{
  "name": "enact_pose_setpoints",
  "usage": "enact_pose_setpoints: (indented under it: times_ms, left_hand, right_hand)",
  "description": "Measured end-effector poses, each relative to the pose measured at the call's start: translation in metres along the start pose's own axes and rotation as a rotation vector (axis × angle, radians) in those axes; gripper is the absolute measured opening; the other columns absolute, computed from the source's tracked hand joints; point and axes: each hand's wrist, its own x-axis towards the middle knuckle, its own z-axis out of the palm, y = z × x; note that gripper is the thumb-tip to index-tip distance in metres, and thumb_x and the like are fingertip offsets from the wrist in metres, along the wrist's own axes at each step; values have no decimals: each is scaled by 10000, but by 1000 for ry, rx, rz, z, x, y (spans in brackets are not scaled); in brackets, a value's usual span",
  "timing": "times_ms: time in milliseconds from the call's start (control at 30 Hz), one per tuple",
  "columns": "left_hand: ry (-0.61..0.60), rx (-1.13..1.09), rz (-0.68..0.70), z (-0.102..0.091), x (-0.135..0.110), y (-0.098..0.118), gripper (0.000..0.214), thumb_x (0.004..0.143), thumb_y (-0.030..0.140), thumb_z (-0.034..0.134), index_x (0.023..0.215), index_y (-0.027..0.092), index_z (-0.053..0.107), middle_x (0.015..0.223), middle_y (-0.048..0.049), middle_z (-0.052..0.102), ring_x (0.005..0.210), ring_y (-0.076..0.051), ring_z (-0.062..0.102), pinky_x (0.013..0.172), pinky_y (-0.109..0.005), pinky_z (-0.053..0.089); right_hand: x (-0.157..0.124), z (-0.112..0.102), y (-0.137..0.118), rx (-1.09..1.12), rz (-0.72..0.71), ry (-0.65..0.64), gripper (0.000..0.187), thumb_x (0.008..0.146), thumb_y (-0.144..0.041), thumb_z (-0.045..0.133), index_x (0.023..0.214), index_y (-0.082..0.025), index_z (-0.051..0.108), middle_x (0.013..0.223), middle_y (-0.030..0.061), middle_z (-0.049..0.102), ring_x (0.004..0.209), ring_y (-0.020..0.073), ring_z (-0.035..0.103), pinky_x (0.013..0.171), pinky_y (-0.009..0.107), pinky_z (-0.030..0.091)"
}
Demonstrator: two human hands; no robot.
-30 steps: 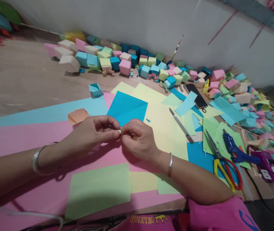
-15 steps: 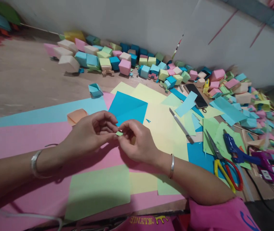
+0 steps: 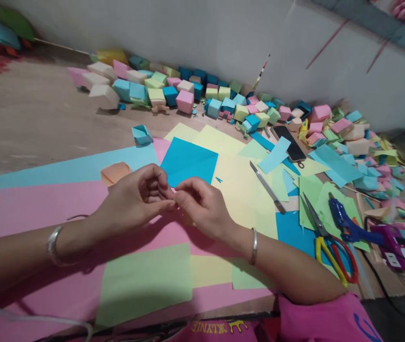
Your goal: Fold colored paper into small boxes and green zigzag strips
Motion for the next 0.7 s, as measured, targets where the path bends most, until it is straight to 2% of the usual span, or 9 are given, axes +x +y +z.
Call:
enact_pose_setpoints:
  times_ms: [100,167,267,367,467,567,700]
  left_hand:
    - [26,51,41,2,-2,-2,265,706,173,716,787,207,466,687,47,562,570,-91,552,503,-208,434]
    - [10,67,41,3,-4,-2,246,715,164,706,766,204,469,686,51,544,558,-79,515,493,-203,412]
    - [-16,4,-20,2,-5,-2,274,700,160,726,743,202,458,679,52,542,600,-92,549,524,-205,445]
    - [-16,-97,-67,-2,-2,-1,318,695,209,764,763,202,453,684,41,578,655,-123,623,582,-230,506]
    - [-31,-207,-105,-6,2,-2,361,673,237,801,822,199,474,709,20,631,674,-140,657,611,-245,536]
    - [-114,-290,-167,-7,5,-4,364,676,254,807,892,189,520,700,14,639,634,-129,648,571,-226,523]
    - [-254,-317,-193,-6,4,0,254,756,315,743,874,187,558,666,13,645,553,-101,611,508,-195,485]
  right_hand:
    - [-1,2,-3,-174,-163,43,105,817,-289,678,874,-207,646,732,-11,619,621,102,543,550,242,447]
    - [-3,6,-4,-156,-166,76,34,839,-240,627,834,-209,641,708,-20,616,589,93,522,532,236,430]
    - [-3,8,-5,-98,-117,116,43,829,-233,630,795,-207,629,693,-22,619,588,94,523,532,234,427]
    - [-2,4,-4,-55,-48,46,118,837,-306,661,846,-205,601,689,-21,636,588,103,557,535,238,438]
    - [1,-4,-5,-157,-89,-78,187,872,-329,633,756,-198,567,631,-35,588,552,87,514,516,225,390]
    - [3,-10,-8,-266,-187,-114,324,912,-300,568,613,-187,518,556,-51,482,525,69,433,504,217,335]
    - [3,-13,-12,-225,-206,-117,344,920,-324,555,605,-186,545,544,-54,431,521,68,387,493,210,317]
